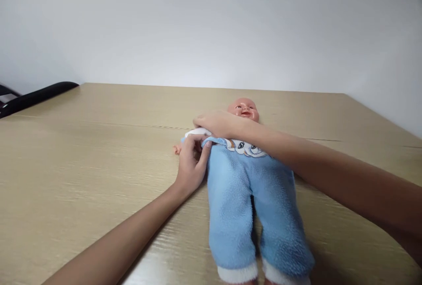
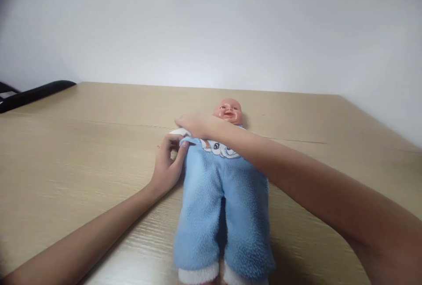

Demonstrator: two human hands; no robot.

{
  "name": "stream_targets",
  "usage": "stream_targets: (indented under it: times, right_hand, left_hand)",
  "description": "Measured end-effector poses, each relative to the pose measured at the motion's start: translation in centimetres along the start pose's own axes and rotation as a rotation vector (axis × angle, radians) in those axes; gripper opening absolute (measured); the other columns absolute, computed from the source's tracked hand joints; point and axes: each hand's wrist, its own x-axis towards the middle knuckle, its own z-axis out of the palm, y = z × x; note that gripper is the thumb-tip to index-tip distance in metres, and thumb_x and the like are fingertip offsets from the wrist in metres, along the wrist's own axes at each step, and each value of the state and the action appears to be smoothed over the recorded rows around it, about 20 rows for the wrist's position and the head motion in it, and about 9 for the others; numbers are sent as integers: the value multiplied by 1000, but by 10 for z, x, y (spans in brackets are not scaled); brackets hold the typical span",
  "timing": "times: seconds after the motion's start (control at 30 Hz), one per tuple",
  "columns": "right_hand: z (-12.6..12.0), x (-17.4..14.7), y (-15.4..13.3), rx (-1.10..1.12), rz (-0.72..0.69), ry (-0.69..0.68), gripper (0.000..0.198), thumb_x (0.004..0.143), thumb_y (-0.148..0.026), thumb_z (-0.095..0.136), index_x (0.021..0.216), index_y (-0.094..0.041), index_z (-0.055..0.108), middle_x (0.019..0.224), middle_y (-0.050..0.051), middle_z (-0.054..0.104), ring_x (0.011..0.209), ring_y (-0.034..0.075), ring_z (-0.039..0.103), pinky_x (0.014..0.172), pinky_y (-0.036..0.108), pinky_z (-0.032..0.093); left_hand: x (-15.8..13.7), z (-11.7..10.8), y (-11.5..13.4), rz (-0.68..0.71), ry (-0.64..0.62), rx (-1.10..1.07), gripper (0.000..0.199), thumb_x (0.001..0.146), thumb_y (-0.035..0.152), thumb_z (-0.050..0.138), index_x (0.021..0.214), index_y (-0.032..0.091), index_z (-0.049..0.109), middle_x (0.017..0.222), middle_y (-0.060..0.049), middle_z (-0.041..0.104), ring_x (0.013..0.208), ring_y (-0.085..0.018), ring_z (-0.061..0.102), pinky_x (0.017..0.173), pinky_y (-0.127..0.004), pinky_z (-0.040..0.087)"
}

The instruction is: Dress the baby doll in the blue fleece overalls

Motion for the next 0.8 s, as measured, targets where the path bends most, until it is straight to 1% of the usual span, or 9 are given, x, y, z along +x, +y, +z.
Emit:
stream_targets:
  times: [0.07, 0.1, 0.2, 0.37, 0.47, 0.6, 0.7, 0.77, 0.8]
  right_hand:
    - [-1, -13, 3, 11, 53, 130, 29, 99, -36, 70, 120, -18, 65, 116, 15, 79, 93, 29, 70, 72, 35, 39]
    - [-1, -20, 5, 35, 90, 198, 30, 98, -36, 68, 121, -18, 64, 116, 15, 78, 92, 29, 69, 72, 35, 39]
    - [-1, -37, 11, 155, 148, 331, 32, 91, -25, 66, 121, -18, 62, 111, 11, 76, 91, 27, 68, 75, 34, 40]
    - [6, -51, 20, 349, 59, 366, 43, 80, -9, 62, 122, -19, 62, 106, 6, 74, 93, 24, 66, 79, 32, 44]
    - [10, -53, 19, 370, 42, 347, 50, 79, -2, 57, 126, -19, 64, 108, 6, 76, 95, 24, 68, 83, 32, 45]
    - [10, -55, 11, 368, 27, 346, 47, 83, -1, 55, 124, -20, 69, 110, 6, 79, 98, 23, 70, 87, 32, 46]
    - [8, -58, 5, 446, 45, 335, 45, 85, -3, 59, 125, -21, 70, 121, 7, 79, 109, 24, 71, 96, 35, 50]
    - [6, -62, 1, 528, 124, 356, 39, 92, -11, 64, 129, -21, 67, 125, 10, 79, 110, 24, 72, 97, 36, 54]
    - [4, -65, -2, 563, 186, 374, 34, 96, -18, 67, 130, -20, 66, 122, 11, 79, 107, 24, 73, 94, 37, 55]
  left_hand:
    - [-2, 0, 0, -11, 12, 16, 12, 111, 35, 64, 111, 23, 64, 101, -3, 65, 90, -18, 58, 85, -34, 47]
    - [-3, 0, 0, -10, 14, 19, 13, 112, 35, 64, 110, 23, 64, 100, -3, 64, 89, -18, 56, 84, -34, 47]
    - [-4, 0, -2, 80, 32, 63, 9, 111, 32, 63, 113, 23, 63, 104, -4, 64, 92, -19, 57, 88, -37, 48]
    - [-7, -2, -2, 347, 142, 194, 15, 108, 24, 65, 123, 25, 63, 128, -10, 61, 126, -27, 59, 111, -48, 48]
    - [-9, -1, 0, 385, 154, 113, 17, 111, 26, 58, 127, 28, 57, 133, -11, 60, 128, -27, 60, 112, -52, 50]
    - [-10, 4, 5, 222, 147, -115, 9, 115, 33, 50, 123, 28, 50, 128, -10, 62, 124, -25, 63, 114, -50, 50]
    - [-7, 8, 8, 26, 158, -284, 17, 113, 44, 57, 118, 28, 53, 127, -9, 61, 119, -23, 63, 109, -43, 53]
    - [-5, 9, 8, -139, 171, -400, 24, 110, 50, 63, 114, 28, 55, 125, -6, 62, 112, -21, 64, 102, -37, 55]
    - [-4, 10, 7, -226, 174, -460, 25, 108, 51, 65, 112, 28, 55, 123, -5, 62, 109, -20, 64, 98, -35, 55]
